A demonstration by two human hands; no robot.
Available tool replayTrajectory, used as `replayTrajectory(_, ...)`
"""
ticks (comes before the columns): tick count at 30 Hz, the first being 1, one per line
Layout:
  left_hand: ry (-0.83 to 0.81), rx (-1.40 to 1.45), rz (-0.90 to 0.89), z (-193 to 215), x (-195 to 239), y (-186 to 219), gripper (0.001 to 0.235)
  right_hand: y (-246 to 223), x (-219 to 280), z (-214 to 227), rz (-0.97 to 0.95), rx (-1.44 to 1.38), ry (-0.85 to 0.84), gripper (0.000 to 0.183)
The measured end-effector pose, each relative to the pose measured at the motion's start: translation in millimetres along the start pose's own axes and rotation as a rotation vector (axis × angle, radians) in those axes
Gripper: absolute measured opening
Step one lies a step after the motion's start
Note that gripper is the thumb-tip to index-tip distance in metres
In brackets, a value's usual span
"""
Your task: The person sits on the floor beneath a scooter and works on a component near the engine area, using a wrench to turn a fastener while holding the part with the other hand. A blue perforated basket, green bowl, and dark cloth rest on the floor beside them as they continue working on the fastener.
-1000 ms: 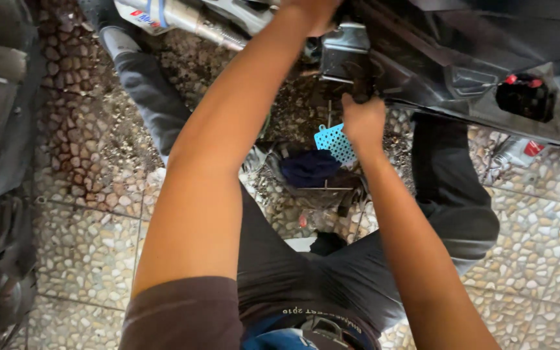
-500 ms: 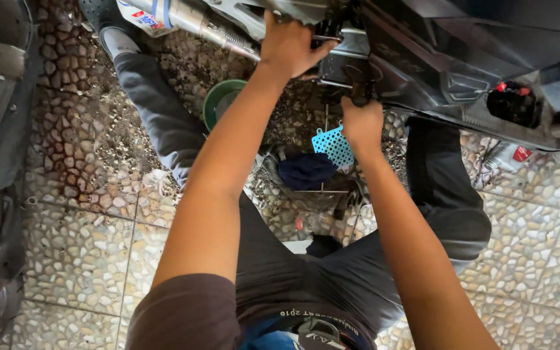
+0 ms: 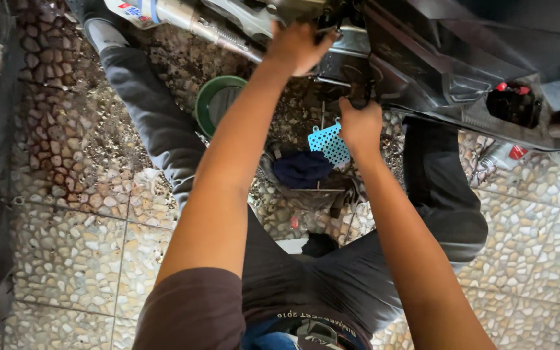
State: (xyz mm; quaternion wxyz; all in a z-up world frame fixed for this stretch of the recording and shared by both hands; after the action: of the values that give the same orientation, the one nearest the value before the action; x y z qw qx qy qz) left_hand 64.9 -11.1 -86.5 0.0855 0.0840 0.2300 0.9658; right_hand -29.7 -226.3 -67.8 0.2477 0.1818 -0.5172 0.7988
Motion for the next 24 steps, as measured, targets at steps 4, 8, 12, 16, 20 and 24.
replayTrajectory(4, -0.072, -0.209, -0.117, 31, -7, 4, 0.080, -1, 1, 1, -0.010, 0.040, 0.007, 0.033)
replayTrajectory(8, -0.086, -0.277, -0.144, 37, -28, 5, 0.075, -2, 1, 1, -0.016, 0.025, 0.000, 0.032)
replayTrajectory(12, -0.053, -0.398, -0.217, 34, -28, 8, 0.065, 2, -3, -2, 0.005, 0.033, -0.033, 0.033)
replayTrajectory(16, 0.121, -0.560, -0.357, 32, -23, 14, 0.061, -1, 1, 0, 0.029, 0.062, -0.016, 0.034)
replayTrajectory(20, 0.230, -0.659, -0.450, 31, -12, 24, 0.061, -3, 2, 0, 0.059, 0.027, -0.013, 0.030)
replayTrajectory(24, 0.092, -0.585, -0.314, 43, 14, 33, 0.073, -6, 4, 0, 0.029, 0.024, -0.033, 0.029)
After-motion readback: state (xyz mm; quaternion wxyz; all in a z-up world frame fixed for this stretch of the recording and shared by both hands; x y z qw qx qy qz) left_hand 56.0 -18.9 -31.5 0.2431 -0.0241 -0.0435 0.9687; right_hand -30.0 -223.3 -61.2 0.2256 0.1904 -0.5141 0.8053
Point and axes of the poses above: each hand's wrist, its own x-axis away from the middle knuckle, its own z-axis out of the back of the hand, y = z × x, the point moved 7 cm from there along -x, towards the middle knuckle, and after that the axes turned 15 degrees about -z, right-handed, at the moved point
